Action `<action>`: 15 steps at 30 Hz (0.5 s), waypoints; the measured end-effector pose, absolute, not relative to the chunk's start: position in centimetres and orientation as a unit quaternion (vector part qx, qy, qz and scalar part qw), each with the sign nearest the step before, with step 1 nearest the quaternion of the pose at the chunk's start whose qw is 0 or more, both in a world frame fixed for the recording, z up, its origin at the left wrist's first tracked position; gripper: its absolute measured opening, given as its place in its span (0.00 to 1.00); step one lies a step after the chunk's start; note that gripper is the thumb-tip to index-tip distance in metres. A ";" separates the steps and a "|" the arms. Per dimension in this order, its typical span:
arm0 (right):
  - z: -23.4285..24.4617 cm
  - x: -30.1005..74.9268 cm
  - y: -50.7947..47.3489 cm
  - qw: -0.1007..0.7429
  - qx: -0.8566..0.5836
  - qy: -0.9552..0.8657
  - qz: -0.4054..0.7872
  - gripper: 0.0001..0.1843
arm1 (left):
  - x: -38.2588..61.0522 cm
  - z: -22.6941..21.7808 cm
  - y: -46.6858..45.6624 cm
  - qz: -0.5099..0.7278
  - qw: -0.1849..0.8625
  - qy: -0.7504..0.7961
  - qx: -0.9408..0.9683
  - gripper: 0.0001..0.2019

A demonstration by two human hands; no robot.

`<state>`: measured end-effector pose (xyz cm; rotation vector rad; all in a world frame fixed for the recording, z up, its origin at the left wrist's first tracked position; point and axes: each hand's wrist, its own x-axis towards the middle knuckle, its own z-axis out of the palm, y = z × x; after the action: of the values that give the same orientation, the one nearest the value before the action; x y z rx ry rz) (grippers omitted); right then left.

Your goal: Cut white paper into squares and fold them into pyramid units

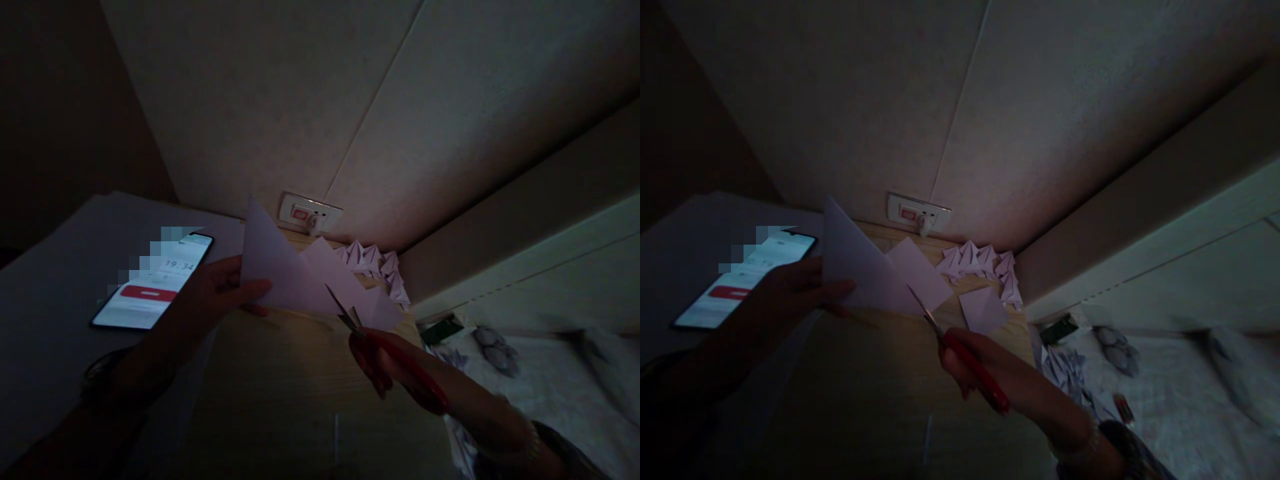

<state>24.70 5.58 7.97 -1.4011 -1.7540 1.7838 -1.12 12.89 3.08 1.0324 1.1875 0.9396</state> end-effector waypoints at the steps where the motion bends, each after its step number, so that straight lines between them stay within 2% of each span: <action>1: 8.0 24.7 5.6 0.136 -0.481 -0.609 0.616 0.29 | -1.1 3.1 12.9 0.409 0.612 0.512 0.443 0.11; 15: 8.2 24.5 5.4 0.127 -0.510 -0.592 0.611 0.29 | -0.6 3.9 12.3 0.449 0.615 0.501 0.411 0.06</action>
<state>24.55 5.36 8.24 -1.4845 -1.7216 1.7793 -0.63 12.33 3.88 0.9470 1.1550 1.0347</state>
